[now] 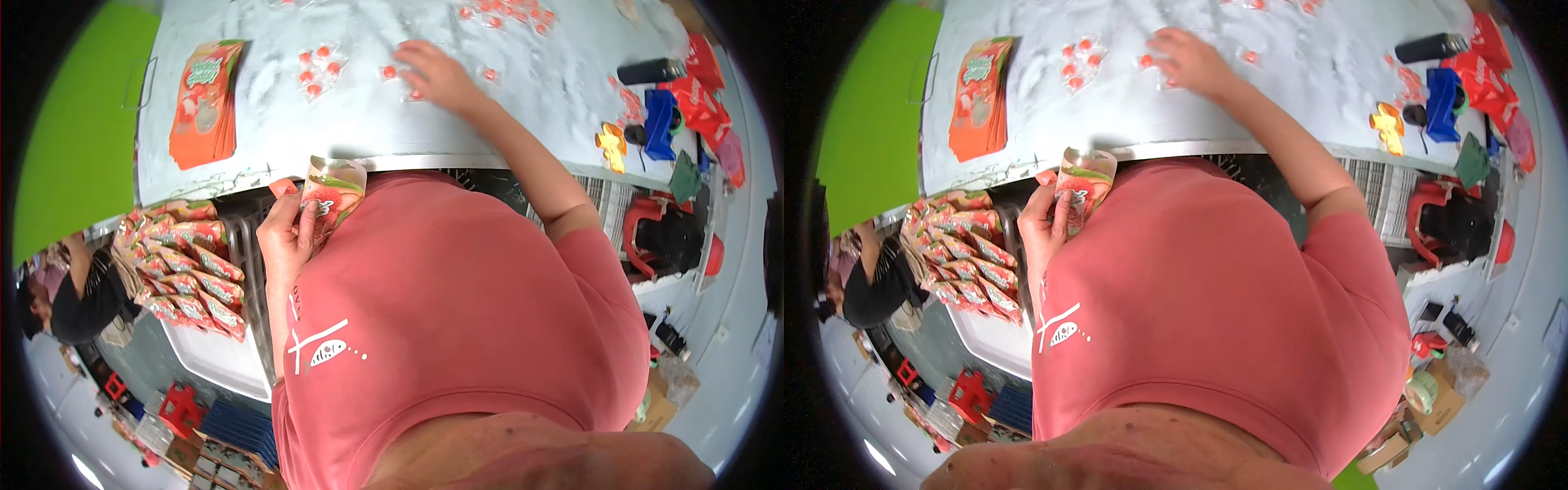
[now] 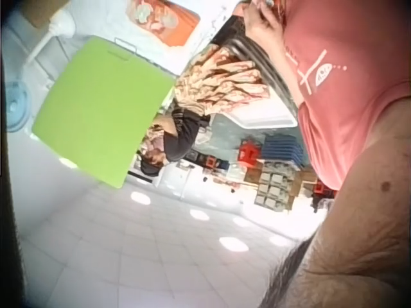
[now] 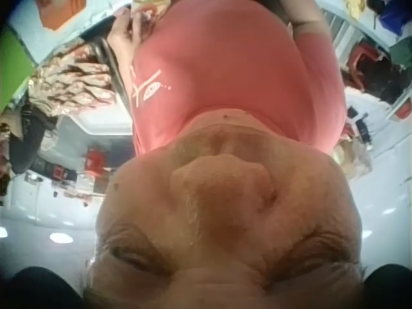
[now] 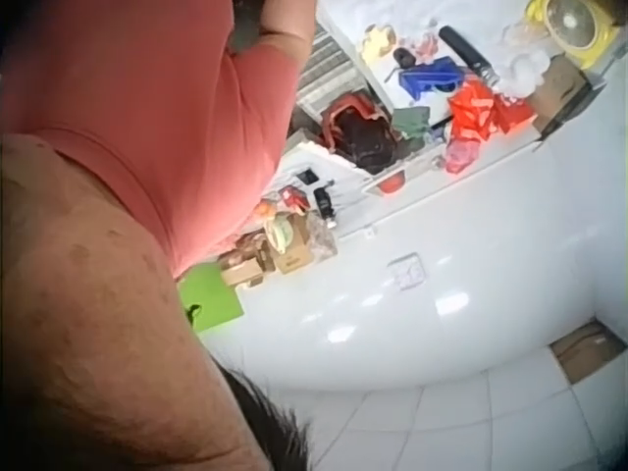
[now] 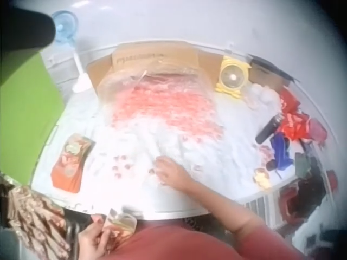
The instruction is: Packing small individually wrapped candies into plastic pouches.
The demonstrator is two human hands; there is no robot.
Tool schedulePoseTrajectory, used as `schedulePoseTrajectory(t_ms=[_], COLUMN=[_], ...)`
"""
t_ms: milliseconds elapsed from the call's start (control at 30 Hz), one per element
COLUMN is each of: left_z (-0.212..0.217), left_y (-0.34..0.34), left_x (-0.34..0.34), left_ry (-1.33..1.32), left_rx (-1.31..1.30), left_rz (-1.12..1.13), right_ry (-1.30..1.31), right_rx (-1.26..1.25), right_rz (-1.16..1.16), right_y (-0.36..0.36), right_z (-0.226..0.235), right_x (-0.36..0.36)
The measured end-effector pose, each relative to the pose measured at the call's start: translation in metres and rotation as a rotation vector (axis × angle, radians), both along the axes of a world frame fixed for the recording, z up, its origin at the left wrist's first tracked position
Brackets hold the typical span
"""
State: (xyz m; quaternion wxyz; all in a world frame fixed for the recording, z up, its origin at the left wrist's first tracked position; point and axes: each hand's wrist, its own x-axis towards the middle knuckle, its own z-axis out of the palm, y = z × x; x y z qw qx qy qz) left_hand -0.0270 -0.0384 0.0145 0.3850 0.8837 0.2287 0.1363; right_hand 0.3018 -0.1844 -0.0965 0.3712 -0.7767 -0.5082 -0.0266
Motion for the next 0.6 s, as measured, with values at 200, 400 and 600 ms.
schedulePoseTrajectory(t_ms=[200, 400, 600], left_z=[0.005, -0.008, 0.002], left_y=[-0.002, 0.01, 0.004], left_x=[0.016, 0.017, 0.026], left_ry=[0.042, 0.029, 0.054], left_rx=[-0.013, 0.045, -0.016], left_rz=[-0.052, -0.098, -0.099], right_ry=[-0.135, -0.171, 0.081], right_rx=[0.025, 0.023, 0.141], right_rz=[0.095, -0.352, -0.245], right_y=[-0.027, -0.083, -0.063], right_z=[-0.003, -0.02, -0.012], right_x=[-0.013, 0.013, 0.027])
